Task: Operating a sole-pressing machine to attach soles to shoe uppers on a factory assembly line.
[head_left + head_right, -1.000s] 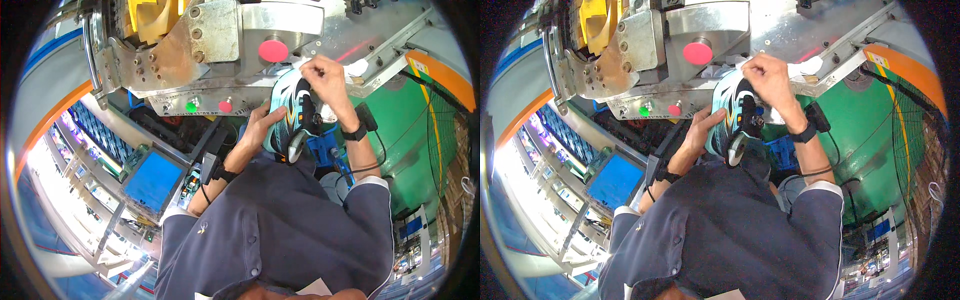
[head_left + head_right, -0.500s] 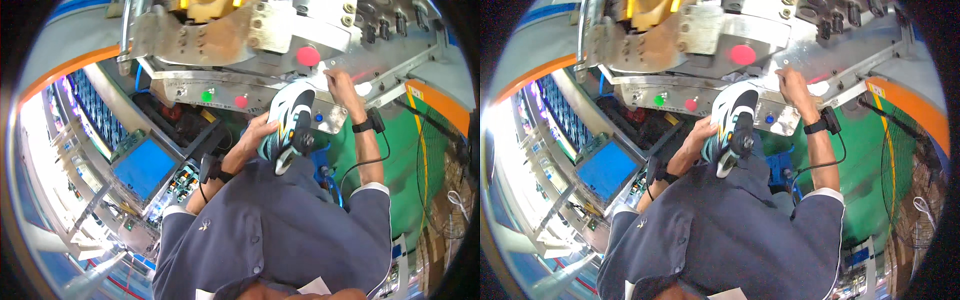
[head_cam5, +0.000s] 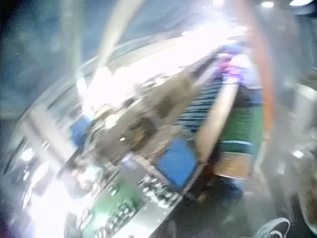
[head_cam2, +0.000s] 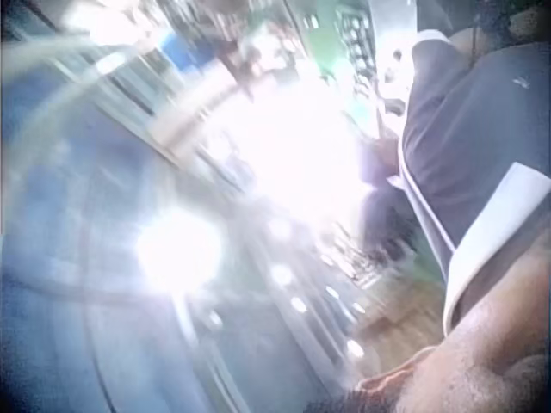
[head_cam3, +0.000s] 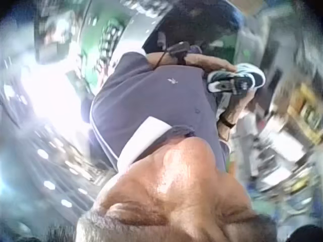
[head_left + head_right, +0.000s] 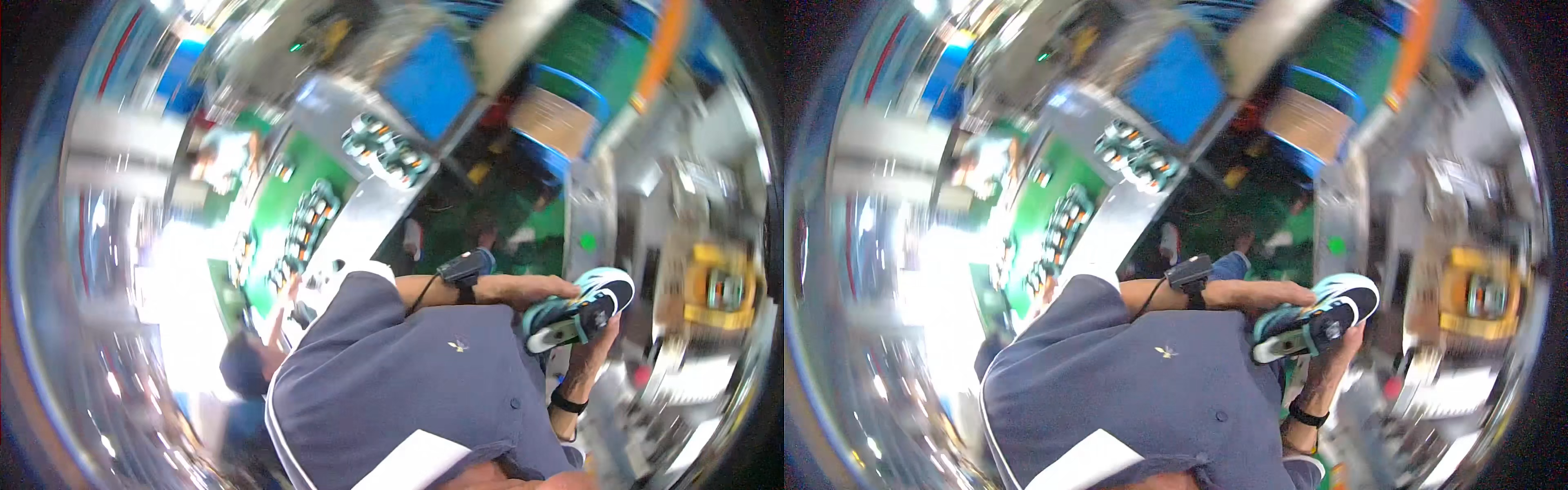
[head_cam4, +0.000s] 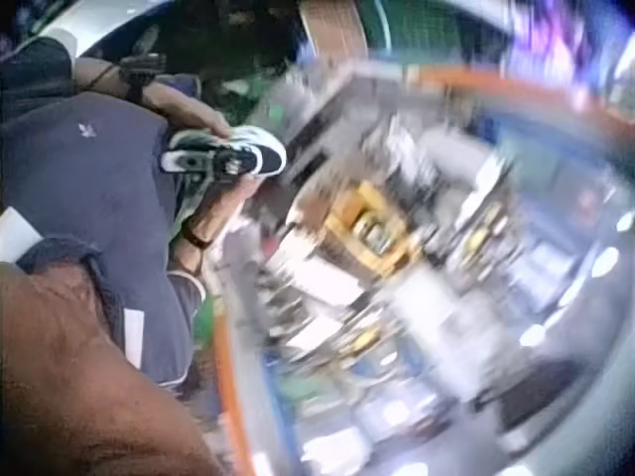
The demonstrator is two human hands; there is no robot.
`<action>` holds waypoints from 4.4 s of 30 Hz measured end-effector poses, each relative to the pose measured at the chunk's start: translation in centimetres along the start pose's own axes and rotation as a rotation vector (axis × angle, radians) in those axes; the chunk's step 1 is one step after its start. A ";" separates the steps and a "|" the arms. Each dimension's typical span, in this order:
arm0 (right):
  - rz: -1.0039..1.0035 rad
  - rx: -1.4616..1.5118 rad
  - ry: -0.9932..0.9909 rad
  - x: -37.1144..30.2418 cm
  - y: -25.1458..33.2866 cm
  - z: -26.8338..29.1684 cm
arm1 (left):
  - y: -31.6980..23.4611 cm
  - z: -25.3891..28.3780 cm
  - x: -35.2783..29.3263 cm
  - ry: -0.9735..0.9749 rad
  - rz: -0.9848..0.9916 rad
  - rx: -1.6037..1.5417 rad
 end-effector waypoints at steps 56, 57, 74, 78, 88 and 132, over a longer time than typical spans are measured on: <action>2.899 -1.016 1.074 14.4 -22.6 -123.8 | -8.5 54.8 -39.1 -2.255 -0.874 -0.089; 2.858 -1.051 1.069 15.6 -21.6 -123.5 | -8.6 54.5 -38.8 -2.229 -0.787 -0.128; 1.056 -1.007 0.727 15.7 9.6 -64.5 | -20.6 31.9 -32.6 -0.510 -0.894 0.107; 0.716 -0.944 0.337 13.3 8.6 -49.3 | -27.7 21.5 -25.5 0.020 -0.914 0.110; 0.607 -0.456 -0.530 4.6 7.6 -16.8 | -23.1 -1.9 0.4 0.216 -0.414 0.357; 0.039 -1.843 -1.285 29.6 18.0 28.7 | -24.2 6.2 1.3 -0.471 -0.393 0.143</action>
Point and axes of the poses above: each hand's wrist, its own x-axis towards the middle knuckle, its own z-axis out of the back of the hand, y = z × x, the point moved 1 cm from there along x, towards the middle knuckle, and after that the axes turned 9 degrees about -x, right-handed, at the moved point
